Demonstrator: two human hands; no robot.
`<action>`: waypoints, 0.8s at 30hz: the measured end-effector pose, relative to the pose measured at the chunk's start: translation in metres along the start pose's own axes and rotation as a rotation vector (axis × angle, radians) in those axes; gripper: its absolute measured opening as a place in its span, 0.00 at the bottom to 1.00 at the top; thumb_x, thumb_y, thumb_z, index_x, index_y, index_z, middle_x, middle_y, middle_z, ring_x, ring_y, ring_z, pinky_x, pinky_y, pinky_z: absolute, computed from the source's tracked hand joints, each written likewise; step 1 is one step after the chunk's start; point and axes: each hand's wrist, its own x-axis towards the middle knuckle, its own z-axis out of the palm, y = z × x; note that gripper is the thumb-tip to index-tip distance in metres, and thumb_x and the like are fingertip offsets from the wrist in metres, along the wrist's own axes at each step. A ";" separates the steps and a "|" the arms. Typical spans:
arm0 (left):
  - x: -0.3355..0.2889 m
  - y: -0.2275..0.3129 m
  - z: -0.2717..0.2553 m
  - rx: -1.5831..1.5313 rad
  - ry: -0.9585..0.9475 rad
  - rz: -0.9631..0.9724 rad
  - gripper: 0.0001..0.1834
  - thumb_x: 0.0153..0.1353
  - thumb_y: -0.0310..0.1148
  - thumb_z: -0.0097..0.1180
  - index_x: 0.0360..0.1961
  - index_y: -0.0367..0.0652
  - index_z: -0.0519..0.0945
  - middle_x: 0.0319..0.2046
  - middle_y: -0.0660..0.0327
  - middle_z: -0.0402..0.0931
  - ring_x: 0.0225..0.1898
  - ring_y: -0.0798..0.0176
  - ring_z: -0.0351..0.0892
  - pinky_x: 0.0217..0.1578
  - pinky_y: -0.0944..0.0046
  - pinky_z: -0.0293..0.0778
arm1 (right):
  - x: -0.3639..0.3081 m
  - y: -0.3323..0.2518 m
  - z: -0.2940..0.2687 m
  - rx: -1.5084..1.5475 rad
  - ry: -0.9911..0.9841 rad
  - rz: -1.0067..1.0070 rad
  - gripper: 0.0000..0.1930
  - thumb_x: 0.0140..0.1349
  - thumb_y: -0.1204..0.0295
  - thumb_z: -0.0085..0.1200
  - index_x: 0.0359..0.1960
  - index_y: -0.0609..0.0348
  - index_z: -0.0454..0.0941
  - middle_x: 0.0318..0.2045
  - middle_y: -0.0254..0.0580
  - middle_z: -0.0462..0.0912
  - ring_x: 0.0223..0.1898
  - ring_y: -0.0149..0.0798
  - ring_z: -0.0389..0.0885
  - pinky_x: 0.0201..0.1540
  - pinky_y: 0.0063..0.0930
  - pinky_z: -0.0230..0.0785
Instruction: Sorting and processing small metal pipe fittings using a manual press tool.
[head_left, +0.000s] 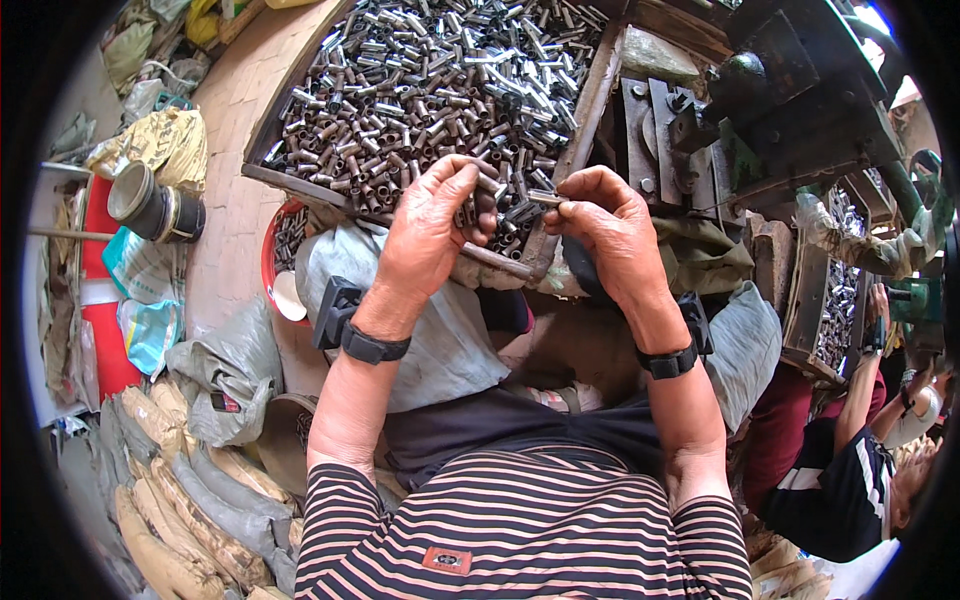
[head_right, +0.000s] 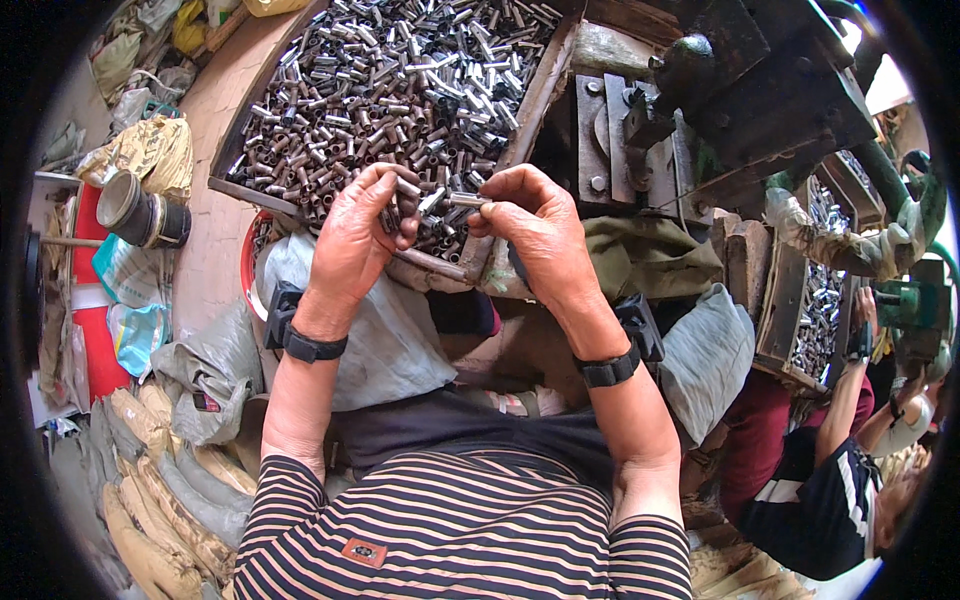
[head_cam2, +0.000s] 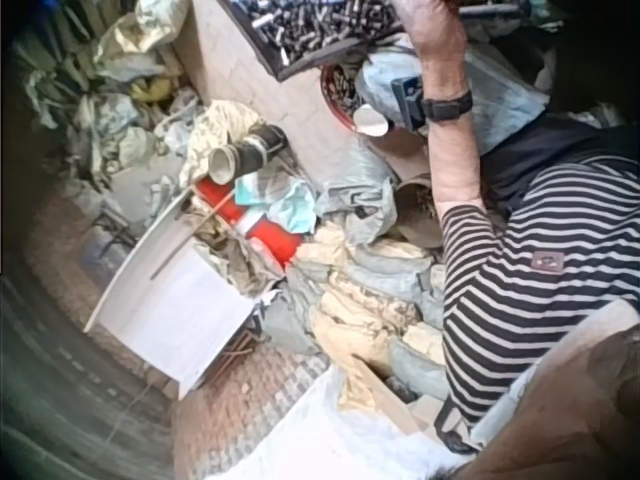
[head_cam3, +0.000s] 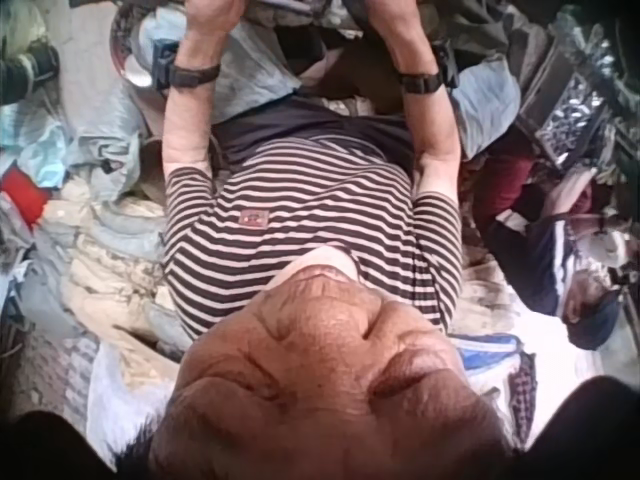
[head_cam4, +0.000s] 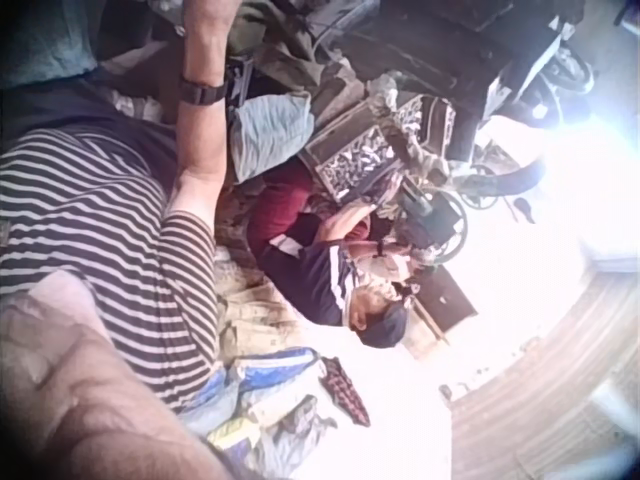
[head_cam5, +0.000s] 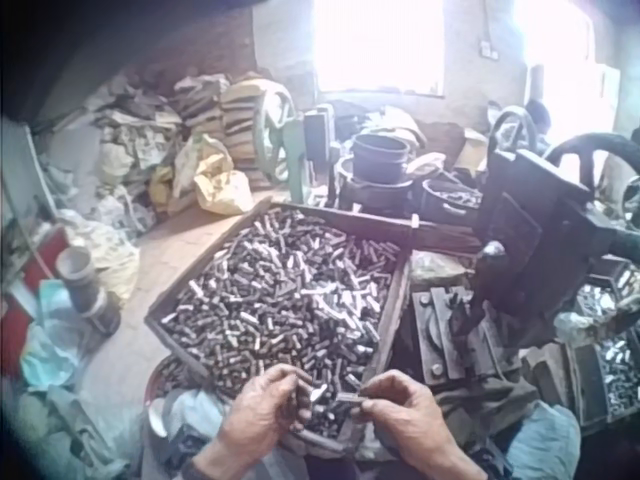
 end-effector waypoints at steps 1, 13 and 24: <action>0.000 -0.004 -0.001 -0.050 -0.020 -0.004 0.10 0.67 0.36 0.50 0.44 0.42 0.74 0.29 0.66 0.75 0.25 0.73 0.74 0.22 0.75 0.68 | -0.002 -0.001 0.002 0.039 -0.002 0.017 0.05 0.60 0.79 0.53 0.37 0.65 0.74 0.32 0.39 0.79 0.32 0.31 0.81 0.38 0.25 0.76; -0.012 -0.022 0.023 -0.208 -0.076 -0.047 0.07 0.64 0.29 0.53 0.42 0.39 0.76 0.31 0.62 0.77 0.27 0.71 0.77 0.25 0.73 0.75 | -0.026 -0.008 0.005 -0.217 -0.167 -0.030 0.12 0.63 0.77 0.50 0.48 0.66 0.71 0.34 0.36 0.77 0.32 0.26 0.77 0.37 0.21 0.73; -0.013 -0.027 0.036 -0.151 -0.091 -0.086 0.07 0.62 0.26 0.55 0.41 0.40 0.75 0.32 0.63 0.78 0.29 0.70 0.79 0.27 0.71 0.76 | -0.033 -0.009 -0.016 0.057 0.120 0.006 0.06 0.61 0.73 0.57 0.34 0.63 0.75 0.29 0.36 0.78 0.29 0.29 0.79 0.34 0.24 0.76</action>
